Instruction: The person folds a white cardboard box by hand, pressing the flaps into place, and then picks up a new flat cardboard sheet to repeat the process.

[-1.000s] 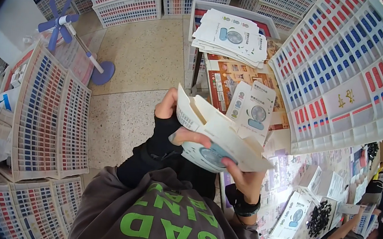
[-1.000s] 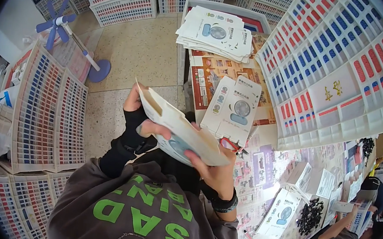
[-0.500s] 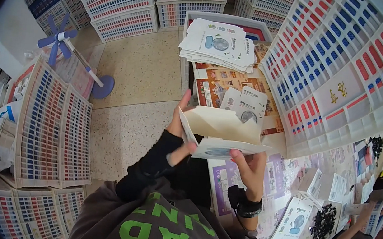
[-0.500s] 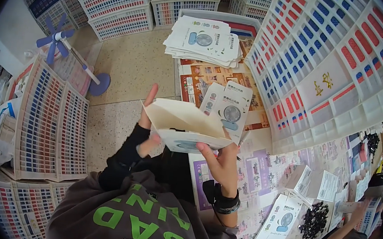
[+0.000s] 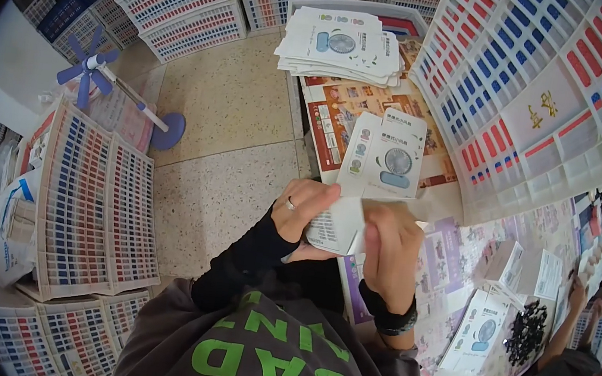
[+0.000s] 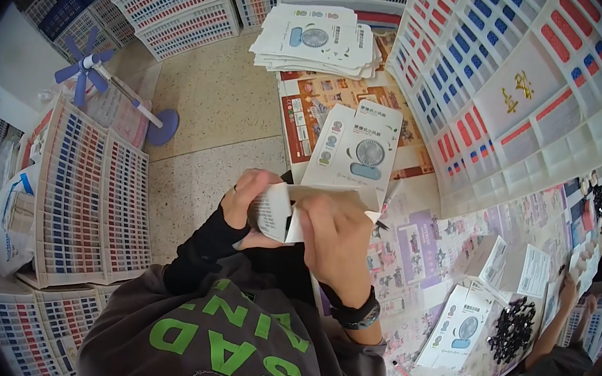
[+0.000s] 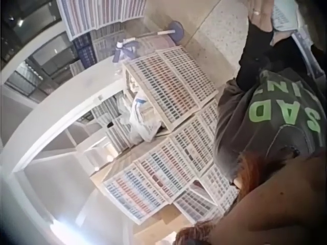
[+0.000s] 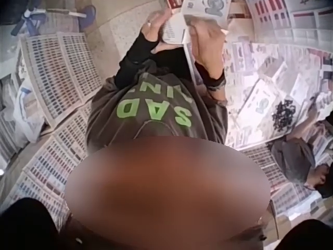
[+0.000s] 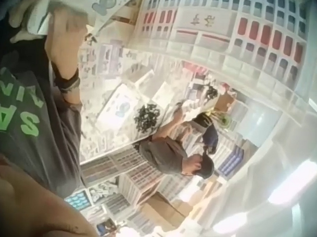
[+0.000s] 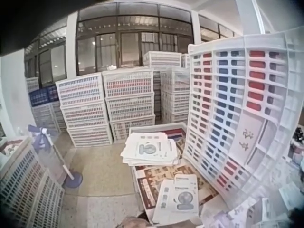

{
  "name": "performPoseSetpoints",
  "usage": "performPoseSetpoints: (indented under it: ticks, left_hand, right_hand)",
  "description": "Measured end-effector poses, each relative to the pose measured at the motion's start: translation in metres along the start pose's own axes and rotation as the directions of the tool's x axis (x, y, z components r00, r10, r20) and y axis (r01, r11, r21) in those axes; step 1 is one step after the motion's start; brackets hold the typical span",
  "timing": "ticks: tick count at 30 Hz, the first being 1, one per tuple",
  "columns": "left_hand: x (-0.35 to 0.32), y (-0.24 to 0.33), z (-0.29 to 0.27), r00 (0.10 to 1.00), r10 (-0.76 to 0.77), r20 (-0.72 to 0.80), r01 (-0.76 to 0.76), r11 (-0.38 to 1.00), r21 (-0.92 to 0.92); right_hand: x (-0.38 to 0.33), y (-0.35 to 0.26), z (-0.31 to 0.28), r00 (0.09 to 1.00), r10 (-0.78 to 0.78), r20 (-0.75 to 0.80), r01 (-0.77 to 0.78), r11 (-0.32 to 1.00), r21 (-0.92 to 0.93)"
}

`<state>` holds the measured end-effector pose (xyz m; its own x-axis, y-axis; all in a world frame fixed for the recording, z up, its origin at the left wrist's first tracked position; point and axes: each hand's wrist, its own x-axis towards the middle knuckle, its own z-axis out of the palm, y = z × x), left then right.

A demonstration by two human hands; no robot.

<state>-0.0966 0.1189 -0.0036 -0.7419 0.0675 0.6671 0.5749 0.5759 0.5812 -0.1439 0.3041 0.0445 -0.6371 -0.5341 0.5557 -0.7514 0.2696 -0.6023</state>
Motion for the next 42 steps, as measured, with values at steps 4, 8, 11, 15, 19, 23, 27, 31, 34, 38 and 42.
performPoseSetpoints:
  ticks: [4, 8, 11, 15, 19, 23, 27, 31, 34, 38, 42]
  left_hand:
    - [0.002, -0.003, 0.008, 0.967, 0.249, -0.048, -0.253, 0.954, -0.16]
    - [0.0, 0.008, 0.007, 0.966, 0.193, 0.17, -0.182, 0.98, -0.077]
    - [-0.006, 0.011, 0.005, 0.998, 0.059, 0.019, -0.06, 0.997, 0.047]
    - [-0.008, 0.002, 0.001, 0.955, 0.004, -0.298, -0.027, 0.997, -0.073]
    - [-0.008, 0.006, -0.001, 0.975, 0.101, -0.197, -0.112, 0.993, -0.044]
    - [-0.011, -0.002, 0.002, 0.986, 0.096, -0.137, -0.103, 0.994, -0.047]
    - [-0.015, -0.008, 0.006, 0.989, -0.084, -0.118, 0.047, 0.958, -0.284]
    - [-0.02, -0.009, -0.001, 0.98, -0.167, -0.111, 0.107, 0.903, -0.415]
    - [-0.016, -0.01, -0.008, 0.98, -0.166, -0.109, 0.098, 0.882, -0.461]
    - [-0.017, -0.022, -0.014, 0.995, 0.066, -0.078, -0.092, 0.904, -0.416]
    - [-0.012, -0.017, -0.019, 0.992, 0.109, -0.062, -0.124, 0.924, -0.361]
  right_hand:
    - [-0.011, 0.014, -0.008, 0.935, -0.047, 0.351, -0.058, 0.957, 0.284]
    - [-0.012, 0.014, -0.011, 0.899, 0.143, 0.414, -0.31, 0.875, 0.371]
    - [0.002, -0.021, -0.018, 0.846, 0.472, 0.248, -0.525, 0.816, 0.24]
    - [0.001, -0.012, -0.014, 0.873, -0.208, -0.441, 0.007, 0.909, -0.416]
    - [0.003, 0.002, -0.002, 0.895, 0.326, -0.305, -0.16, 0.872, 0.463]
    - [0.004, 0.01, -0.006, 0.884, 0.44, 0.159, -0.384, 0.488, 0.784]
    - [0.0, 0.005, 0.004, 0.908, 0.415, 0.058, -0.331, 0.626, 0.706]
    - [0.008, -0.003, 0.007, 0.953, 0.288, -0.089, -0.182, 0.786, 0.591]
    - [0.004, 0.015, -0.002, 0.942, 0.325, 0.086, -0.191, 0.305, 0.933]
    - [0.0, 0.028, -0.003, 0.901, 0.271, 0.339, -0.403, 0.23, 0.886]
    - [0.008, 0.038, 0.001, 0.919, 0.059, 0.39, -0.395, 0.128, 0.91]
